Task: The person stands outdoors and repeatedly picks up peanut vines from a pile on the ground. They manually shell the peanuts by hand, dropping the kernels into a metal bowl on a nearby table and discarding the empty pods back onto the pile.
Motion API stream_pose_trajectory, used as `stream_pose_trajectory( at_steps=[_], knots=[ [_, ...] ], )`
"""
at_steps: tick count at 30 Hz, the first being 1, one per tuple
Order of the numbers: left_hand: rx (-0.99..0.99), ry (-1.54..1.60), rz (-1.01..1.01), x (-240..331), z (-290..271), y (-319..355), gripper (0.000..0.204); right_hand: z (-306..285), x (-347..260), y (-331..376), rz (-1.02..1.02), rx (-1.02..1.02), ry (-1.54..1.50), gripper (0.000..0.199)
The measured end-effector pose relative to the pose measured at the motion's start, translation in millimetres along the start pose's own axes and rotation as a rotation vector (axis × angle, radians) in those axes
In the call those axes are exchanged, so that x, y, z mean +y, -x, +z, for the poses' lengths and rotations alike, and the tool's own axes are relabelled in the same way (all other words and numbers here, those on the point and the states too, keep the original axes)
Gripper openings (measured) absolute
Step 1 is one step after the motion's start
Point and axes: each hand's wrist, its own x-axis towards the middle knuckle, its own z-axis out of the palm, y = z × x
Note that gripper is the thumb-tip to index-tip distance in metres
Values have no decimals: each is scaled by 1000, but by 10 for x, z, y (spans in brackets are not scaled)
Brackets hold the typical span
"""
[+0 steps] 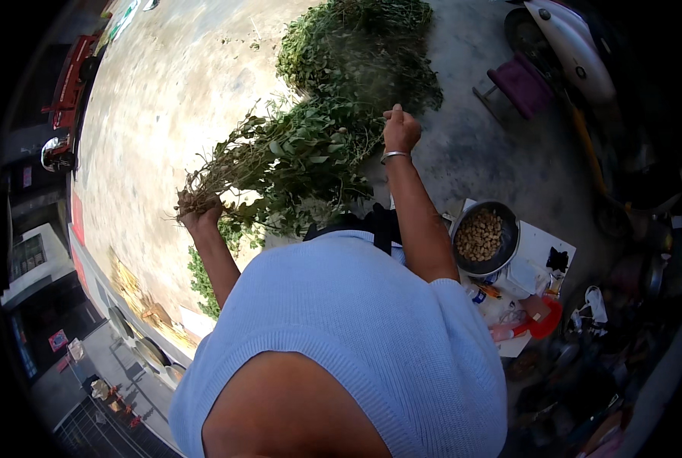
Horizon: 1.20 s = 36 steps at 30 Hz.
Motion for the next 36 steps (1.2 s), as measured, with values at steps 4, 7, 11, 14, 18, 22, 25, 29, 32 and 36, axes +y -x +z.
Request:
stream_pose_trajectory(
  at_steps=[4, 7, 11, 14, 18, 22, 25, 29, 32, 36],
  knots=[
    [-1, 135, 41, 874, -575, -192, 34, -1132, -192, -512, 382, 94, -278, 25],
    [-98, 161, 87, 865, -447, -124, 37, -1609, -41, -431, 384, -110, -366, 17],
    [-242, 219, 136, 837, -504, -125, 36, -2440, 836, -387, 397, 28, -41, 15],
    [-461, 244, 165, 866, -647, -138, 39, -3029, 1306, -230, 625, 318, 486, 18],
    [-398, 243, 182, 913, -692, -149, 41, -3825, 2012, -205, 389, 169, 982, 21],
    [-484, 197, 114, 906, -611, -89, 43, -3513, 1665, 43, 224, 295, 1208, 26],
    [-540, 250, 61, 737, -333, -13, 45, -3048, 1218, 46, 194, 123, 911, 27],
    [-357, 153, 222, 540, -76, 115, 44, -1779, 357, 144, -57, -206, 511, 25],
    [-385, 184, 209, 480, 35, 156, 43, -894, -11, 284, -285, -527, 221, 36],
    [-650, 240, -10, 453, 48, 200, 42, -134, -564, 549, -358, -835, 65, 52]
  ],
)
